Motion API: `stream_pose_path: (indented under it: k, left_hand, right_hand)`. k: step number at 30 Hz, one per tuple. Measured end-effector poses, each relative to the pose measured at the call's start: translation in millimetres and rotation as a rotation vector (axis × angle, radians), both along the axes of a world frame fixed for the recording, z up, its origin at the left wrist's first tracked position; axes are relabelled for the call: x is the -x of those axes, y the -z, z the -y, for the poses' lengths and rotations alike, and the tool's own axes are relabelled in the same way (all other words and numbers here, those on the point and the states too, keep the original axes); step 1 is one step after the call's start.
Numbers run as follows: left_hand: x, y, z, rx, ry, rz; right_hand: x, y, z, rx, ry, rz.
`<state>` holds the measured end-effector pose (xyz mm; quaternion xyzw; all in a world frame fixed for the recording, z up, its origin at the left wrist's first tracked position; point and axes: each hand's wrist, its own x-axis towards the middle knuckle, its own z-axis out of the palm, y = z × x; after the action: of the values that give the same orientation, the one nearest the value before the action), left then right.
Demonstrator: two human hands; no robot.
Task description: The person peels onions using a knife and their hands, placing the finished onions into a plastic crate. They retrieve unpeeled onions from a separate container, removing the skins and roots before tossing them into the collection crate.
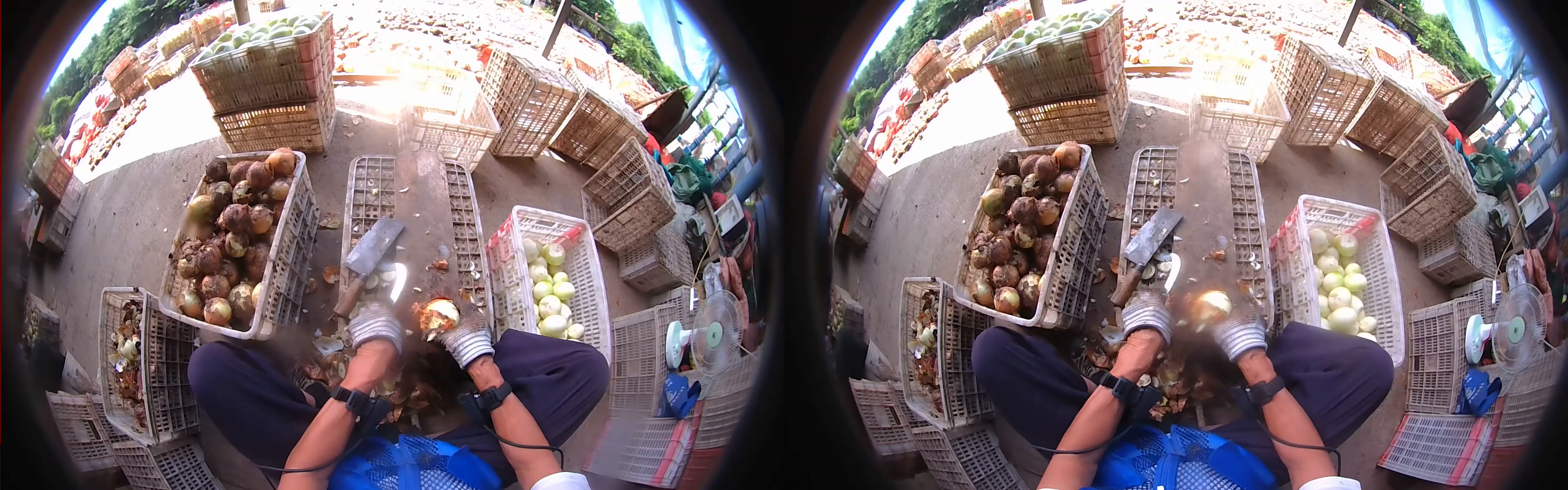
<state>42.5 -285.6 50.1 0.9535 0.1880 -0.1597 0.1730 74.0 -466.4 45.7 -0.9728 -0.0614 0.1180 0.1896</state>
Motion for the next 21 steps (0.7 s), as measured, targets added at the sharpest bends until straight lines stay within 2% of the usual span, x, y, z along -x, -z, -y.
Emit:
stream_pose_path:
  k: [3, 4, 5, 8, 9, 10, 12, 13, 14, 16, 17, 19, 20, 21]
  left_hand:
    - [-7, 10, 3, -0.132, -0.018, 0.017]
    - [-3, 12, 3, -0.163, -0.016, 0.025]
    - [2, 13, 3, -0.196, -0.011, 0.032]
    - [-6, 10, 6, -0.313, 0.025, 0.106]
    - [-13, 7, 3, -0.215, -0.031, 0.212]
    - [-14, 5, -7, -0.115, -0.085, 0.317]
    - [-20, -4, -32, 0.079, -0.198, 0.519]
    - [-23, -18, -36, -0.068, -0.114, 0.405]
    - [-30, -31, -45, -0.054, -0.069, 0.201]
    - [-36, -23, -53, -0.075, -0.019, 0.184]
    - [-42, -26, -54, -0.075, -0.058, 0.076]
    - [-47, -26, -59, -0.021, -0.117, 0.043]
    - [-45, -45, -56, 0.015, -0.117, 0.008]
    - [-40, -51, -58, 0.033, -0.142, 0.056]
  right_hand:
    - [7, 2, 5, -0.092, -0.082, 0.160]
    - [10, -13, 0, -0.148, -0.109, 0.186]
    - [11, -32, -4, -0.049, -0.030, -0.073]
    - [9, -18, 4, -0.074, -0.138, 0.013]
    - [9, -1, 8, -0.072, -0.171, 0.148]
    - [4, -7, 7, -0.048, -0.083, -0.073]
    - [1, 7, 13, -0.047, -0.117, -0.040]
    - [0, -2, 11, -0.036, -0.108, -0.089]
    - [1, -11, 9, -0.024, -0.104, -0.144]
    - [1, -7, 9, -0.172, -0.135, -0.017]
    - [3, -12, 8, -0.209, -0.094, -0.011]
    - [0, 4, 7, -0.212, -0.073, 0.017]
    - [2, 3, 8, -0.252, -0.058, 0.036]
    - [1, 2, 8, -0.143, -0.056, -0.016]
